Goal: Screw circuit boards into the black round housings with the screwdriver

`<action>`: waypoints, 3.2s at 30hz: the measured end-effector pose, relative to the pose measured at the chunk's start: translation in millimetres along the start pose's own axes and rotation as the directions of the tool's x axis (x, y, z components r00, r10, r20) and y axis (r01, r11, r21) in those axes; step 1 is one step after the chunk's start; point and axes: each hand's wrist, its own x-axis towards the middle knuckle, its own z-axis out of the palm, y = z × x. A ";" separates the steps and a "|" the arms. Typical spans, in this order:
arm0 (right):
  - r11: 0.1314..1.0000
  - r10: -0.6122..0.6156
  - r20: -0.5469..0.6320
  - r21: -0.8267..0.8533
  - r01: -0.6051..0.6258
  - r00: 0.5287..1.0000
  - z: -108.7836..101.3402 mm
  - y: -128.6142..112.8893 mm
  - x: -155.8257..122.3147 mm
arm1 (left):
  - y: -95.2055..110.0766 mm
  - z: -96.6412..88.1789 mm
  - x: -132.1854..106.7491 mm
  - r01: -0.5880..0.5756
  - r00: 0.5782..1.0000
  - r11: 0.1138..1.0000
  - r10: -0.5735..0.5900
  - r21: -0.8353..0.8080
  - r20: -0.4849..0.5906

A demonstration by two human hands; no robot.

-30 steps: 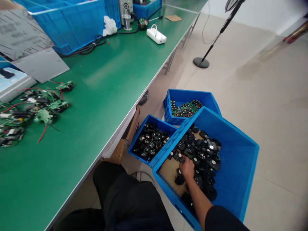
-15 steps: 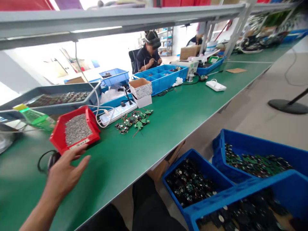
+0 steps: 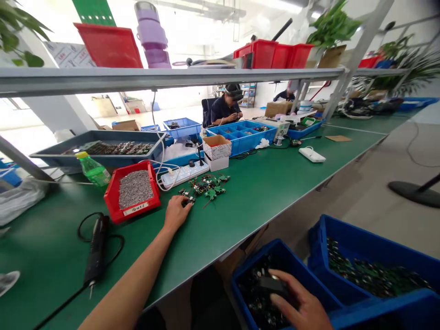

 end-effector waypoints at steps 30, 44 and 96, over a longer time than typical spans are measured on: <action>0.820 -0.250 0.380 0.573 -0.015 0.891 207.4 -199.0 47.3 | -2.1 -137.6 -160.5 -0.384 0.923 0.903 0.375 -0.193 -0.081; 0.819 -0.204 0.447 0.566 -0.098 0.871 205.3 -192.9 25.4 | -23.7 -153.8 -177.7 -0.335 0.935 0.862 0.353 -0.381 -0.023; 0.746 -0.556 -0.015 -0.449 0.492 0.831 227.1 -162.2 44.2 | -37.0 -125.8 -182.7 -0.027 0.966 0.977 -0.029 -0.211 -0.256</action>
